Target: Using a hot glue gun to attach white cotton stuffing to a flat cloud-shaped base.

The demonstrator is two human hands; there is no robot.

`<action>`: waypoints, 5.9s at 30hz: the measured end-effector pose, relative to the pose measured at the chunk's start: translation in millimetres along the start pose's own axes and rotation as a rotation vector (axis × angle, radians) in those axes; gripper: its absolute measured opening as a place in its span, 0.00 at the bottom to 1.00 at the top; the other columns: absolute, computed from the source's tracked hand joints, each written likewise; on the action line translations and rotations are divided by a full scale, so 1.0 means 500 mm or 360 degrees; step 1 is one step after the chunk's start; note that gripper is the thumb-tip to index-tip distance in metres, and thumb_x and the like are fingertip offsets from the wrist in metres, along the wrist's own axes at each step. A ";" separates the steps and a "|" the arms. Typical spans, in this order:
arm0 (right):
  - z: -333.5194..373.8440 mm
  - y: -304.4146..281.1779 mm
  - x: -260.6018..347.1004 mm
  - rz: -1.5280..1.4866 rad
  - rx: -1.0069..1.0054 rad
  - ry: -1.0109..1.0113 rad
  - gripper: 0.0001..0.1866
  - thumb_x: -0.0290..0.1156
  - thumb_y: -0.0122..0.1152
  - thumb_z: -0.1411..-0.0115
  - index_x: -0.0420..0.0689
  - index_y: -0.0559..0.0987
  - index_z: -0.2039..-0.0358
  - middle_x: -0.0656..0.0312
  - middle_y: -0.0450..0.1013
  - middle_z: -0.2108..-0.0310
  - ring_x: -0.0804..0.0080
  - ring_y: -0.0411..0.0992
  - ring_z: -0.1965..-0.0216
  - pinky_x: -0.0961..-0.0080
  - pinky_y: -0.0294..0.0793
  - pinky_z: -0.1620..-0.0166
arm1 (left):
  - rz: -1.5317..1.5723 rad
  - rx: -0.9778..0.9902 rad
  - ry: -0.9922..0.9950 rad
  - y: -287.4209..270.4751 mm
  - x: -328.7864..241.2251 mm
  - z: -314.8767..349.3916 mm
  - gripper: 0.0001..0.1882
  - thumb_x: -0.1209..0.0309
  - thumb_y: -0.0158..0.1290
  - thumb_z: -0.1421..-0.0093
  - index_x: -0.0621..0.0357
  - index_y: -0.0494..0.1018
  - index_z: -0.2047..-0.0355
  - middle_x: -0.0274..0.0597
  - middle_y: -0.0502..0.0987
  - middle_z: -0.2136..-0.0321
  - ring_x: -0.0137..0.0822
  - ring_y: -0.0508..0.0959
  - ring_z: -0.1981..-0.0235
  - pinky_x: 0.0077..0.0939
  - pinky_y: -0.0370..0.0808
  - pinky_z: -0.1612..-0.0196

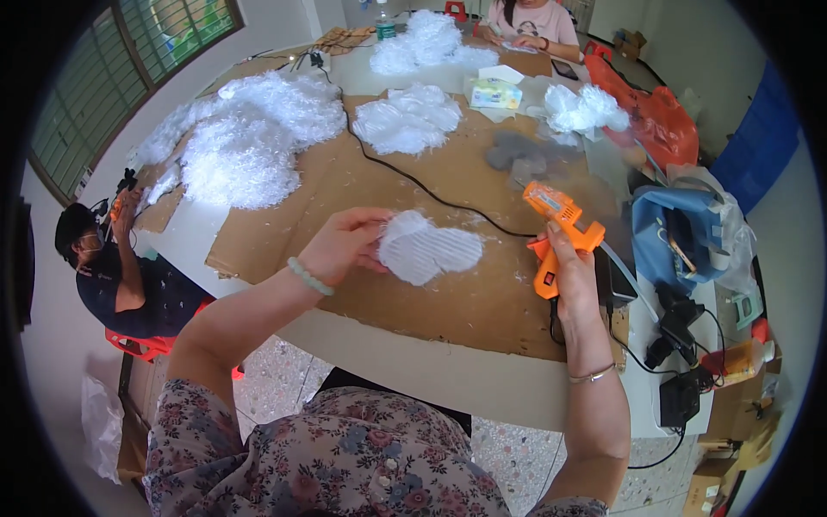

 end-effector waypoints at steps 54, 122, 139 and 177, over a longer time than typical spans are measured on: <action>0.011 0.021 0.007 -0.0153 0.0029 -0.0114 0.15 0.38 0.55 0.39 0.44 0.73 0.55 0.67 0.72 0.69 0.80 0.70 0.68 0.82 0.69 0.67 | -0.2128 -0.0254 0.1730 0.020 -0.105 0.047 0.11 0.75 0.58 0.56 0.58 0.73 0.69 0.43 0.74 0.72 0.45 0.74 0.68 0.35 0.71 0.62; -0.032 0.006 -0.003 -0.0430 -0.0302 0.0015 0.12 0.37 0.56 0.40 0.44 0.74 0.59 0.69 0.71 0.67 0.83 0.68 0.67 0.82 0.67 0.64 | -0.1090 -0.0410 0.0961 0.205 -0.085 -0.576 0.17 0.69 0.64 0.54 0.61 0.72 0.66 0.39 0.76 0.77 0.28 0.74 0.76 0.22 0.71 0.71; -0.035 -0.006 -0.026 -0.0285 -0.0296 -0.0071 0.12 0.38 0.55 0.40 0.45 0.74 0.60 0.67 0.72 0.70 0.80 0.70 0.70 0.81 0.70 0.67 | -0.0245 -0.0214 0.0921 0.097 -0.192 -0.302 0.12 0.76 0.50 0.48 0.62 0.72 0.62 0.39 0.78 0.76 0.21 0.70 0.81 0.13 0.68 0.77; -0.028 0.003 -0.010 0.0082 -0.0288 -0.0067 0.15 0.41 0.51 0.38 0.43 0.73 0.60 0.60 0.75 0.71 0.81 0.67 0.76 0.84 0.68 0.71 | -0.1797 0.0436 0.1723 0.015 -0.061 0.034 0.15 0.84 0.53 0.60 0.59 0.71 0.69 0.39 0.76 0.74 0.39 0.77 0.74 0.34 0.75 0.65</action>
Point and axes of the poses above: each hand's wrist, its own z-axis away from the middle knuckle, its own y-axis out of the palm, x = y × z, the point moved 3 cm from there along -z, towards the middle knuckle
